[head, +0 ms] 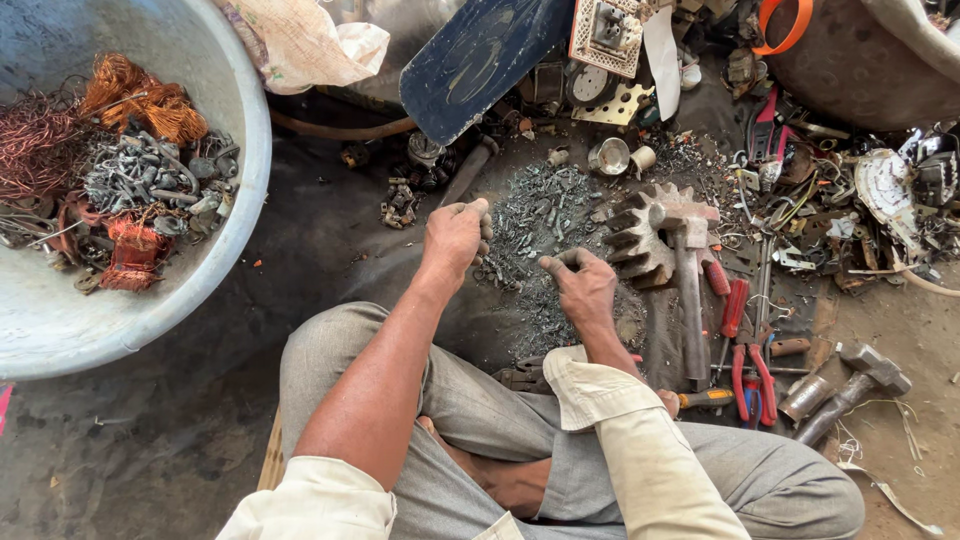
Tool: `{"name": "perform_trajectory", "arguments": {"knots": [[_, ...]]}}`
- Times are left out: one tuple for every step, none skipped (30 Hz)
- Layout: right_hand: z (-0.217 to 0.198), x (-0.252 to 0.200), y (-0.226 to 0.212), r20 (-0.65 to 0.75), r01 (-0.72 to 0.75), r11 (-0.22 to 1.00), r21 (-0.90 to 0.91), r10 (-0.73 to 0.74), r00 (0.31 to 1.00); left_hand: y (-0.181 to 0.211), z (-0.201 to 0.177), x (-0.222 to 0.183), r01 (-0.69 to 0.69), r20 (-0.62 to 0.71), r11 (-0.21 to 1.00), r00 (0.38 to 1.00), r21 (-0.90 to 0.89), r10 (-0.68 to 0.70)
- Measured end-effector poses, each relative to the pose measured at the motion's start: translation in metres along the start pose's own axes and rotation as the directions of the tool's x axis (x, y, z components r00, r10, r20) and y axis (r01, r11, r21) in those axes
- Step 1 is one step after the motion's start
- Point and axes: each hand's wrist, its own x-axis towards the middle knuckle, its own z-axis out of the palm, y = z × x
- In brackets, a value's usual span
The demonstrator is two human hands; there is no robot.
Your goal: The person sorts through metal shavings and small scrap pieces by hand. They use a hammer to strike a metal gear and continue picking through the debris.
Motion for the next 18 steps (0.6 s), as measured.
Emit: {"name": "perform_trajectory", "arguments": {"knots": [[0.004, 0.006, 0.005, -0.012, 0.025, 0.997, -0.07, -0.025, 1.0, 0.0, 0.0, 0.0, -0.003, 0.002, 1.0, 1.0, -0.002, 0.003], [0.009, 0.011, 0.012, -0.022, 0.048, 0.989, -0.139, -0.052, 0.998, 0.0, 0.0, 0.0, -0.007, 0.005, 1.0, 1.0, -0.005, 0.007], [0.013, 0.015, 0.019, -0.032, 0.195, 0.972, -0.131, -0.2, 0.979, 0.001, 0.0, -0.001, -0.012, 0.009, 1.0, 1.0, -0.007, 0.012], [0.017, 0.018, 0.026, -0.042, 0.337, 0.933, -0.124, -0.345, 0.938, 0.002, 0.0, -0.002, -0.017, 0.013, 1.0, 1.0, -0.01, 0.017], [0.02, 0.022, 0.03, -0.054, 0.476, 0.872, -0.118, -0.484, 0.874, 0.004, 0.0, -0.003, -0.006, 0.006, 1.0, 1.0, 0.013, 0.006], [0.023, 0.025, 0.032, -0.027, 0.515, 0.836, -0.189, -0.528, 0.849, 0.006, 0.0, -0.005, 0.005, -0.002, 0.999, 1.0, 0.035, -0.005], [0.026, 0.024, 0.033, 0.005, 0.55, 0.794, -0.26, -0.568, 0.823, 0.006, 0.0, -0.006, 0.019, -0.01, 0.998, 1.0, 0.055, -0.019], [0.029, 0.024, 0.032, 0.04, 0.581, 0.745, -0.328, -0.604, 0.796, 0.007, 0.0, -0.007, 0.021, -0.013, 0.999, 1.0, 0.045, -0.02], [0.028, 0.023, 0.031, 0.036, 0.584, 0.738, -0.338, -0.61, 0.792, 0.008, 0.0, -0.007, 0.022, -0.011, 0.999, 1.0, 0.036, -0.022], [0.028, 0.021, 0.029, 0.031, 0.587, 0.732, -0.348, -0.616, 0.787, 0.008, 0.001, -0.007, 0.023, -0.009, 0.999, 1.0, 0.028, -0.023], [0.027, 0.019, 0.025, 0.027, 0.59, 0.724, -0.357, -0.624, 0.781, 0.009, 0.001, -0.007, 0.019, -0.005, 1.0, 1.0, 0.02, -0.019], [0.024, 0.017, 0.021, -0.018, 0.436, 0.895, -0.099, -0.439, 0.898, 0.009, 0.0, -0.008, 0.015, -0.001, 1.0, 1.0, 0.011, -0.015], [0.018, 0.015, 0.017, -0.004, 0.229, 0.958, 0.171, -0.232, 0.973, 0.009, 0.0, -0.008, 0.01, 0.003, 1.0, 1.0, 0.003, -0.01], [0.014, 0.014, 0.014, 0.068, -0.006, 0.908, 0.42, -0.025, 0.997, 0.009, -0.001, -0.008, 0.011, 0.001, 1.0, 1.0, 0.004, -0.011], [0.007, 0.016, 0.011, 0.177, -0.127, 0.779, 0.615, 0.02, 0.984, 0.009, 0.0, -0.008, 0.013, 0.0, 1.0, 1.0, 0.003, -0.013], [-0.004, 0.019, 0.01, 0.291, -0.254, 0.6, 0.759, 0.036, 0.956, 0.008, 0.0, -0.007, 0.014, 0.0, 1.0, 1.0, 0.003, -0.014], [-0.012, 0.019, 0.011, 0.4, -0.379, 0.382, 0.843, 0.027, 0.916, 0.007, 0.001, -0.006, 0.009, 0.004, 1.0, 1.0, -0.006, -0.009], [-0.017, 0.018, 0.011, 0.411, -0.384, 0.366, 0.847, 0.006, 0.912, 0.005, 0.001, -0.005, 0.003, 0.008, 1.0, 1.0, -0.015, -0.003]]}}
